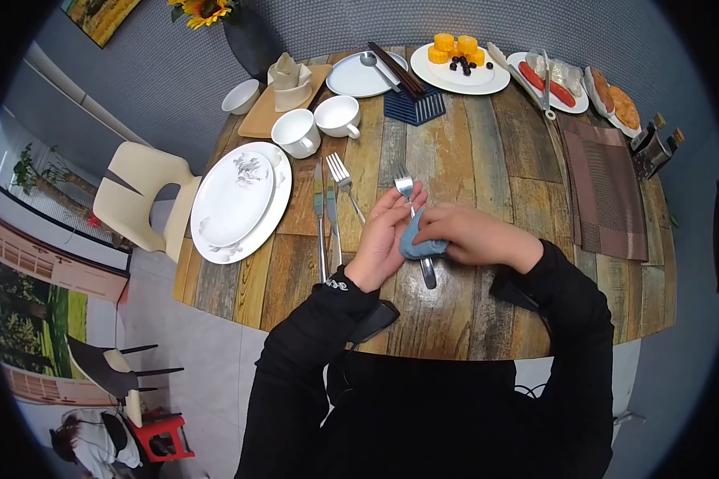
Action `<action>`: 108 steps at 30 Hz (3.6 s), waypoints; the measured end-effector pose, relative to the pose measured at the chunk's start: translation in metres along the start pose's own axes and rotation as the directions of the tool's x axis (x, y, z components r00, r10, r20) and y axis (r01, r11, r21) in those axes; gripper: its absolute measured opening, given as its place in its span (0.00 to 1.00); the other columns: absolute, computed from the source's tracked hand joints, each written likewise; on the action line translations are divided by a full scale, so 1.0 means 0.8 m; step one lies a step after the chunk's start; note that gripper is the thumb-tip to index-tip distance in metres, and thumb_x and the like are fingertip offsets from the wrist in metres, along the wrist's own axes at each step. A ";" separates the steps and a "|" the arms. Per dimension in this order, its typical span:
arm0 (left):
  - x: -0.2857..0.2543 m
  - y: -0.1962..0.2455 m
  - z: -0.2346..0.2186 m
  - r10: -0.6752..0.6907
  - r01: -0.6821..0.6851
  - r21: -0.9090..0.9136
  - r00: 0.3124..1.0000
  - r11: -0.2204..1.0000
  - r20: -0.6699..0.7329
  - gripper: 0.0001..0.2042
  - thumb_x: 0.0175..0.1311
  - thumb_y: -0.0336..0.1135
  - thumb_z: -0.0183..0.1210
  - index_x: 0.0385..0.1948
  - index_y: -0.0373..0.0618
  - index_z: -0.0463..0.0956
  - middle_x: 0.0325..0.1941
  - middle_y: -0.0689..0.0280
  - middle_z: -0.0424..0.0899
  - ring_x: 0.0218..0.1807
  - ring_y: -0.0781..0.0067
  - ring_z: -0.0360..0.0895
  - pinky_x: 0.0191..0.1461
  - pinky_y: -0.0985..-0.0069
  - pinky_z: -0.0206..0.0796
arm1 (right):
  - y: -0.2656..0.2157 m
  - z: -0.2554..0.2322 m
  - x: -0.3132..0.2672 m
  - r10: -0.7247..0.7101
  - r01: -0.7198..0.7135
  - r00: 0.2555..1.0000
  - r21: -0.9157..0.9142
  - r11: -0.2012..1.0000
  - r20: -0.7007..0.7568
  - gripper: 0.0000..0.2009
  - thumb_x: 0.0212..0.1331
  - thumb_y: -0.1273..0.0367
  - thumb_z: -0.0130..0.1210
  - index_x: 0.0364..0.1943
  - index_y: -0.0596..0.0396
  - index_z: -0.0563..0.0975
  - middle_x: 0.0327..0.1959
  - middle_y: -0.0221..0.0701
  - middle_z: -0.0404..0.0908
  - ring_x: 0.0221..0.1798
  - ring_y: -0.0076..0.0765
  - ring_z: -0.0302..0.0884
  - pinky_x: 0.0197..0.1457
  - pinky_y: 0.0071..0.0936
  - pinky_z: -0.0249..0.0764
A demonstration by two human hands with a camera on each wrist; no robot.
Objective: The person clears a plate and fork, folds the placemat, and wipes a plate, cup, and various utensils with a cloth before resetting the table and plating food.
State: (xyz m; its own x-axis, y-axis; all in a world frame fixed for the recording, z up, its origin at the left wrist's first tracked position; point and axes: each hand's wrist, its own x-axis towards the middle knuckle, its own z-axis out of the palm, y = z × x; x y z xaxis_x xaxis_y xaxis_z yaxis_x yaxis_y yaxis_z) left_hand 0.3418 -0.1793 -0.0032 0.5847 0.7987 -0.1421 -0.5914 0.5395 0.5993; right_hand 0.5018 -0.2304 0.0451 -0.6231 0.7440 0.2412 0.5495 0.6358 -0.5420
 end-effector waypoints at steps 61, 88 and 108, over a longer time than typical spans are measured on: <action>-0.001 0.056 0.020 0.305 -0.305 0.141 0.952 0.942 0.024 0.26 0.56 0.19 0.46 0.56 0.27 0.47 0.53 0.51 0.64 0.53 0.66 0.66 0.57 0.75 0.59 | -0.023 -0.029 0.051 0.346 -0.367 0.893 -0.022 0.930 -0.287 0.13 0.49 0.76 0.44 0.41 0.63 0.68 0.30 0.46 0.74 0.36 0.50 0.72 0.37 0.37 0.69; -0.019 0.158 -0.068 -0.060 0.035 0.375 0.997 0.927 0.057 0.07 0.61 0.26 0.43 0.38 0.37 0.68 0.32 0.62 0.76 0.31 0.76 0.74 0.36 0.80 0.68 | 0.244 -0.025 0.269 0.793 -0.600 0.463 0.518 0.609 -0.396 0.08 0.45 0.70 0.49 0.19 0.61 0.67 0.11 0.30 0.63 0.08 0.25 0.57 0.09 0.26 0.50; -0.022 0.155 -0.070 -0.077 0.056 0.339 0.996 0.939 0.050 0.08 0.60 0.26 0.43 0.37 0.37 0.69 0.30 0.65 0.74 0.30 0.79 0.72 0.36 0.82 0.66 | 0.230 -0.040 0.287 0.733 -0.806 0.548 -0.022 0.591 -0.403 0.11 0.47 0.75 0.42 0.34 0.71 0.66 0.23 0.48 0.76 0.18 0.44 0.76 0.18 0.35 0.71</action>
State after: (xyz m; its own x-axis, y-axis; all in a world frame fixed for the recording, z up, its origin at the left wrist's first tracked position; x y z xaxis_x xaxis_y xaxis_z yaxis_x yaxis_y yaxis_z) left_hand 0.2268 -0.1115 0.0295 0.6558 0.7403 -0.1479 -0.3347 0.4607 0.8220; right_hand 0.4774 0.0642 0.0262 0.2855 0.9566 0.0589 0.8393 -0.2199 -0.4972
